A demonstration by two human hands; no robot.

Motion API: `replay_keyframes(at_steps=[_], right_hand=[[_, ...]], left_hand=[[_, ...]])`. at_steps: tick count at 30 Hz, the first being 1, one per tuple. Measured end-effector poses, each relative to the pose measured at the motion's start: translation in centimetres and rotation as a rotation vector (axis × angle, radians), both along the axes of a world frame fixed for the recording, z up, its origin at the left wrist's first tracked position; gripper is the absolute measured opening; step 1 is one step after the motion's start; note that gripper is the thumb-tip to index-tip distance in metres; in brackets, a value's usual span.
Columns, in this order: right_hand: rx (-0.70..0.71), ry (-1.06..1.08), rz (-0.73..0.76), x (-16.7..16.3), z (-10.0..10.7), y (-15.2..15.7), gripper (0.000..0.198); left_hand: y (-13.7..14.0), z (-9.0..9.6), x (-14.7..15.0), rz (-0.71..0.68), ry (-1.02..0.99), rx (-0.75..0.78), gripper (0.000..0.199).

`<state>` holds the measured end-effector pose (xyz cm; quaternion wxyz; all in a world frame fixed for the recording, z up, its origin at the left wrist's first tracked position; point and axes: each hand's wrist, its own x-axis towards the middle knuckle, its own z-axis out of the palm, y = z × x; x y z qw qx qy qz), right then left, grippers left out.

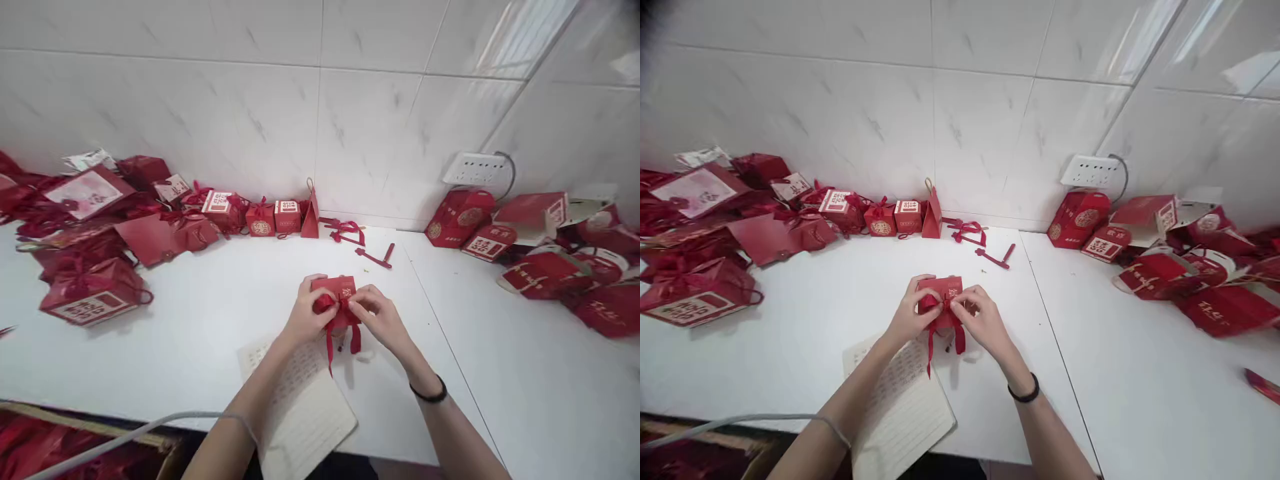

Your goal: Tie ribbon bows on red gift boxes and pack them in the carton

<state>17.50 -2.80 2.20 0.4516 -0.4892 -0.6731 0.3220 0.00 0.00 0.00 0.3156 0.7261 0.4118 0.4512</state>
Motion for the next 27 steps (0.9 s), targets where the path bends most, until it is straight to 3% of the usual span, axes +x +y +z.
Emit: replay_keyframes(at_steps=[6,10,15,22,27], right_hand=[[0.006,-0.006,0.073,-0.2,0.5,-0.3,0.023],[0.072,-0.033,0.035,-0.5,0.4,-0.6,0.026],[0.14,-0.089,0.034,-0.9,0.1,-0.7,0.017],[0.231,-0.103,-0.201,-0.7,-0.5,-0.2,0.018],[0.216,-0.077,-0.112,-0.6,-0.7,-0.2,0.012]], left_hand=[[0.0,0.1,0.0,0.006,0.015,-0.006,0.009],[-0.1,0.2,0.0,0.004,0.007,-0.008,0.006],[-0.1,0.1,-0.1,-0.01,-0.006,-0.008,0.005],[-0.2,0.1,0.0,-0.066,0.009,-0.012,0.001],[-0.3,0.2,0.0,-0.068,0.018,0.007,0.003]])
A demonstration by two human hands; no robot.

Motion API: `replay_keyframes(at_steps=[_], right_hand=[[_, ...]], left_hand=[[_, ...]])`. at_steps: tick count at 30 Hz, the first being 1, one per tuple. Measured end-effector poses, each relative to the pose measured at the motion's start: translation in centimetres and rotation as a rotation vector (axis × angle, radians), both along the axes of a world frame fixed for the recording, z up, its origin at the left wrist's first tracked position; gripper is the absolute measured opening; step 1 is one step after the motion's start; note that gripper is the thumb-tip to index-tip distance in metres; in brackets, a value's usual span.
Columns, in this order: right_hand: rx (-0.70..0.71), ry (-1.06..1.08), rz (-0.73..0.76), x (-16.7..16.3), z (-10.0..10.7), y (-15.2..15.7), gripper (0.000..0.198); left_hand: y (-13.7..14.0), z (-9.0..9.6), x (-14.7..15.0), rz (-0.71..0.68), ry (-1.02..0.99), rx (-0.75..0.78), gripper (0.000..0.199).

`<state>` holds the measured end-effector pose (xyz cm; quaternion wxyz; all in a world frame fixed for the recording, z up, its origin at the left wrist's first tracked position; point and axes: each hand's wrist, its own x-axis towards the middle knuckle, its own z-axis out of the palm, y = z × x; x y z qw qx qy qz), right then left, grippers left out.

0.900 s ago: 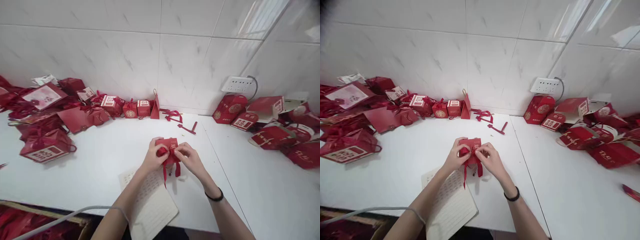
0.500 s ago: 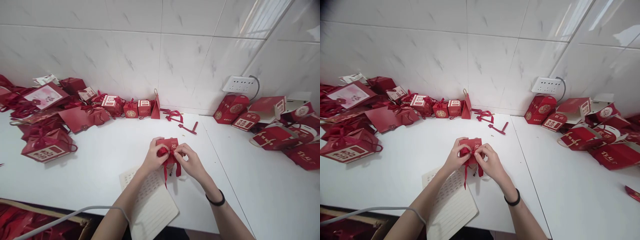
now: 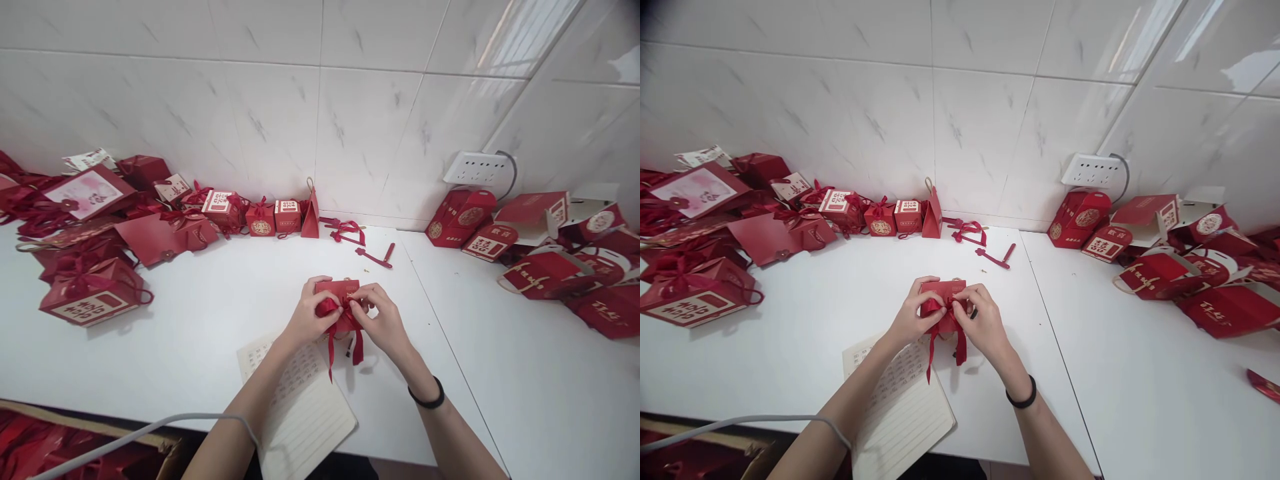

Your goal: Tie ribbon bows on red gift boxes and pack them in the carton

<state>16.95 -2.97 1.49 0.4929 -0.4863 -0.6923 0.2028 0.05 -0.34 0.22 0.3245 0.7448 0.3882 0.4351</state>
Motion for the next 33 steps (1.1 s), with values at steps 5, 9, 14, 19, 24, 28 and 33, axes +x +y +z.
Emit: replay_keyframes(at_steps=[5,9,14,19,24,28,33], right_hand=[[-0.05,0.0,0.032,0.3,-0.1,0.1,0.012],[0.0,-0.009,0.005,0.2,0.1,0.0,0.012],[-0.025,0.008,0.045,0.0,0.1,-0.1,0.018],[-0.175,0.1,0.141,0.8,0.3,0.2,0.027],[-0.338,0.154,0.275,1.6,1.2,0.0,0.032],[-0.332,0.142,0.249,1.2,1.5,-0.3,0.036],[-0.242,0.079,0.141,0.5,0.9,-0.2,0.038]], left_hand=[[0.0,0.0,-0.1,-0.005,-0.001,-0.015,0.001],[0.0,0.0,-0.1,-0.016,-0.008,-0.026,0.002],[0.1,0.0,-0.1,-0.012,-0.009,-0.04,0.003],[0.1,0.1,-0.2,-0.001,0.0,-0.039,0.002],[0.1,0.1,-0.3,-0.017,-0.003,-0.025,0.003],[0.2,0.1,-0.3,-0.027,-0.003,-0.02,0.003],[0.2,0.2,-0.3,-0.019,0.007,0.001,0.002]])
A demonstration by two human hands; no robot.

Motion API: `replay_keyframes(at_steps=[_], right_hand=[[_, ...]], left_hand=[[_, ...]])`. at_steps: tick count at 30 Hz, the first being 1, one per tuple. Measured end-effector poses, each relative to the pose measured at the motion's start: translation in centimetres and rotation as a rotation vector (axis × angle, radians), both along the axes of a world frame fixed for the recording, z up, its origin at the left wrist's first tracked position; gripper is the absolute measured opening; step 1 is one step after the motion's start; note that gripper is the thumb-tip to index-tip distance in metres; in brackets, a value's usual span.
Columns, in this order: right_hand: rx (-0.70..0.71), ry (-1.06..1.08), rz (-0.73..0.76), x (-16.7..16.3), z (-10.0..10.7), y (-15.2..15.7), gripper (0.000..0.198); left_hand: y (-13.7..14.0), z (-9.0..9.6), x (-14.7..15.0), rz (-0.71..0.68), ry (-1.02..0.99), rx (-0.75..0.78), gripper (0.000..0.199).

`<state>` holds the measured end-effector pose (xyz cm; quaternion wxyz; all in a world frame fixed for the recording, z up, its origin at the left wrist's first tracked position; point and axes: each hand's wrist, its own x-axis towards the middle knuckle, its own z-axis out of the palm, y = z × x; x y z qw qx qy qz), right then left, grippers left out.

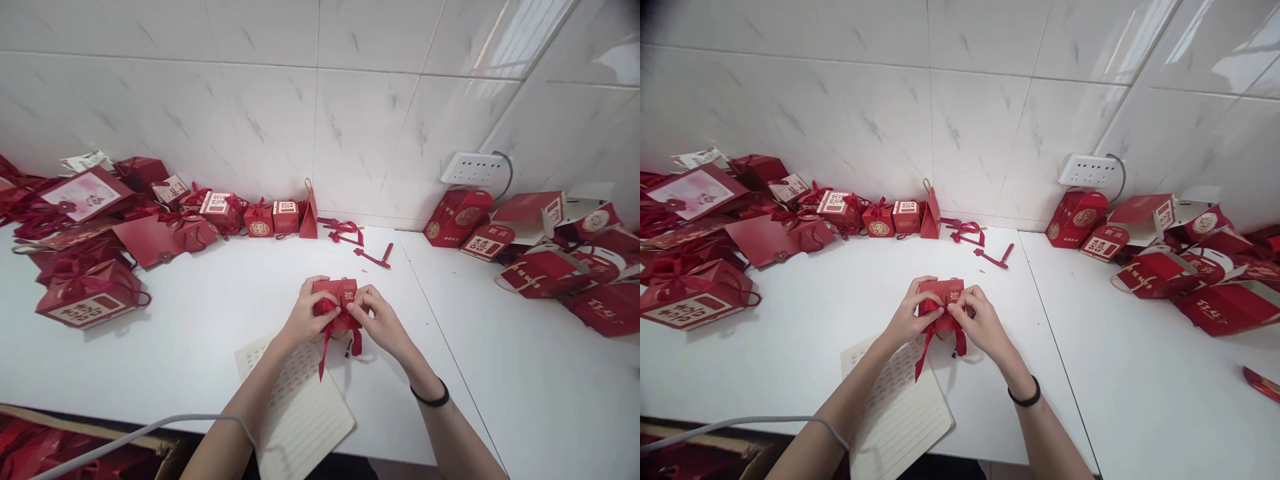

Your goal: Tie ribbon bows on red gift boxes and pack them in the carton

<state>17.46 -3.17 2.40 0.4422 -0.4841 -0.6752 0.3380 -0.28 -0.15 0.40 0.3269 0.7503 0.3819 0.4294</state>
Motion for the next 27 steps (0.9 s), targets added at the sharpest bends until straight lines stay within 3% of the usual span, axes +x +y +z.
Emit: replay_keyframes(at_steps=[8,13,17,22,24,27], right_hand=[[0.132,-0.032,-0.148,0.3,-1.2,0.6,0.036],[0.143,-0.072,-0.201,0.2,-0.9,0.5,0.037],[0.009,-0.068,-0.18,0.9,0.2,-0.1,0.038],[-0.356,-0.318,0.052,2.1,1.0,-1.1,0.042],[-0.397,-0.335,0.059,2.1,0.9,-1.4,0.037],[-0.354,-0.304,0.08,2.0,0.8,-1.6,0.03]], left_hand=[[-0.2,0.2,0.0,-0.023,-0.006,-0.019,0.002],[-0.2,0.1,0.0,-0.008,-0.002,-0.022,0.002],[-0.2,0.1,0.0,-0.01,-0.007,-0.01,0.004],[-0.2,0.1,0.0,-0.007,-0.004,0.003,0.007],[-0.1,0.2,0.1,-0.007,-0.006,0.001,0.006],[-0.1,0.3,0.1,0.0,-0.006,0.004,0.006]])
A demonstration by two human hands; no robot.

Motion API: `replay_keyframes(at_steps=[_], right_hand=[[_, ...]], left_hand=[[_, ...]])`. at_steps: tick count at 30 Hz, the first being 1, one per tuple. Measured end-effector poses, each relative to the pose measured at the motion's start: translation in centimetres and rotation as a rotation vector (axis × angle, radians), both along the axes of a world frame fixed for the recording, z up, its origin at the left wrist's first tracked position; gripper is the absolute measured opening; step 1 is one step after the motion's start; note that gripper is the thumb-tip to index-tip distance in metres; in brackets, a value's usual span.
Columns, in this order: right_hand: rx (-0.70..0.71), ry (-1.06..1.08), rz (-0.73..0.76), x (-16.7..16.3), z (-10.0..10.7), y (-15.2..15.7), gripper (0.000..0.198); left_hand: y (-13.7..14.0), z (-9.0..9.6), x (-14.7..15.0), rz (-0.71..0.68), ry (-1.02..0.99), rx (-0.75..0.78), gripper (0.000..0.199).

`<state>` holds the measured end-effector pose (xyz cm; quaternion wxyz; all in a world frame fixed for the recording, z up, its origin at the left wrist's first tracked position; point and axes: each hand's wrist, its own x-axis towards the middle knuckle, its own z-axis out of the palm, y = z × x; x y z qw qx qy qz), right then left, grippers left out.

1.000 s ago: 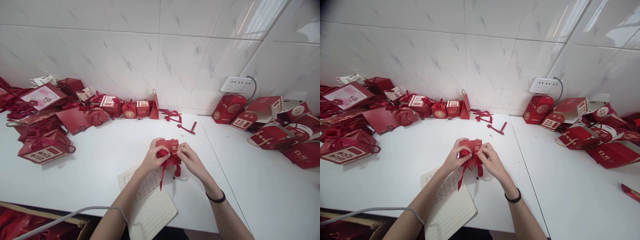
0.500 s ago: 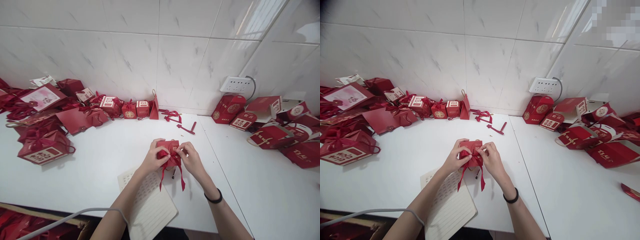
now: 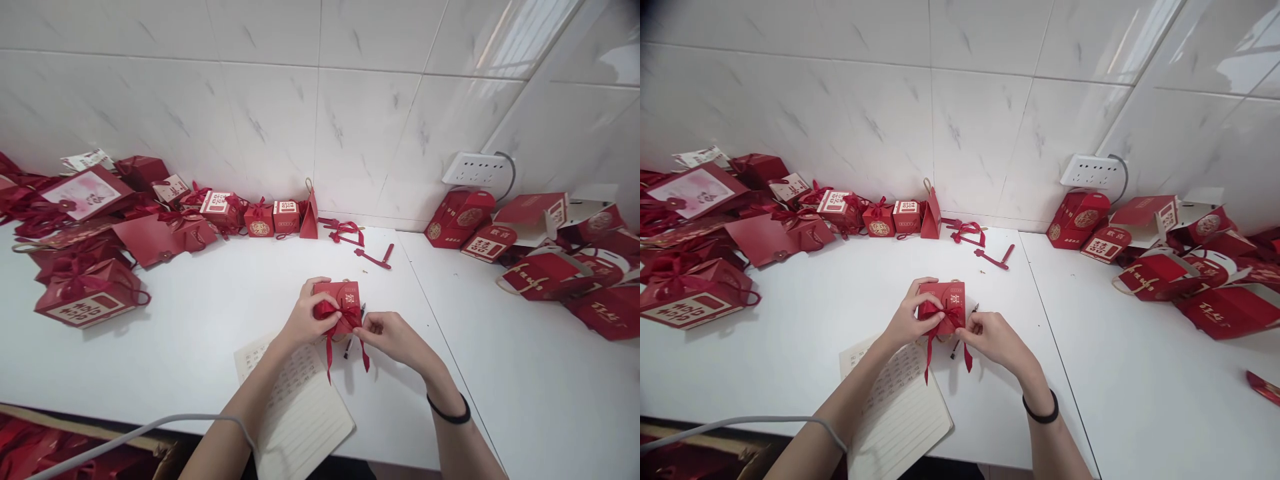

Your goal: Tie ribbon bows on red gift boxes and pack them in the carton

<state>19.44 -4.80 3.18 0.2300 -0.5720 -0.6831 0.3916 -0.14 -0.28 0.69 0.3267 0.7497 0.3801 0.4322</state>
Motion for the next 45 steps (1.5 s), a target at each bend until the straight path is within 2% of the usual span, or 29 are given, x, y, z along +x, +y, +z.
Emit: replay_keyframes(at_steps=[3,5,9,15,27,29,31,33,36,38,41,45], right_hand=[[0.07,0.01,0.066,-0.1,0.1,-0.2,0.03],[0.102,-0.042,0.06,-0.1,0.1,-0.2,0.034],[0.093,-0.13,0.066,0.2,-0.1,-0.3,0.034],[-0.03,-0.067,0.167,0.4,-0.1,-0.6,0.037],[-0.162,-0.225,0.183,2.3,1.3,-0.5,0.034],[-0.145,-0.178,0.121,2.4,1.4,-0.4,0.029],[-0.024,-0.089,-0.03,2.0,1.5,-0.3,0.027],[0.09,-0.011,-0.144,1.1,1.5,-0.3,0.033],[0.075,0.049,-0.092,-0.9,1.1,-0.4,0.042],[0.063,0.067,-0.085,-2.0,0.6,-0.5,0.045],[0.103,0.087,-0.192,-2.9,-0.2,-0.3,0.05],[0.163,0.158,-0.274,-2.8,-0.7,0.2,0.047]], left_hand=[[0.0,0.0,0.0,0.014,0.006,-0.003,0.006],[0.0,0.0,0.0,0.02,0.004,-0.008,0.005],[0.1,-0.1,-0.1,0.015,0.0,-0.019,0.004],[0.1,-0.2,0.0,0.016,0.0,-0.025,0.004],[0.2,-0.1,0.0,0.029,-0.003,-0.027,0.006],[0.3,-0.2,0.0,0.027,-0.01,-0.028,0.006],[0.3,-0.3,0.0,0.02,-0.018,-0.029,0.005],[0.3,-0.4,0.0,0.015,-0.024,-0.02,0.004],[0.2,-0.7,0.2,0.018,-0.031,0.03,0.006],[0.2,-0.9,0.3,0.034,-0.056,0.065,0.015],[0.2,-1.4,0.4,0.072,-0.133,0.052,0.027],[0.1,-1.6,0.1,0.06,-0.14,0.047,0.024]])
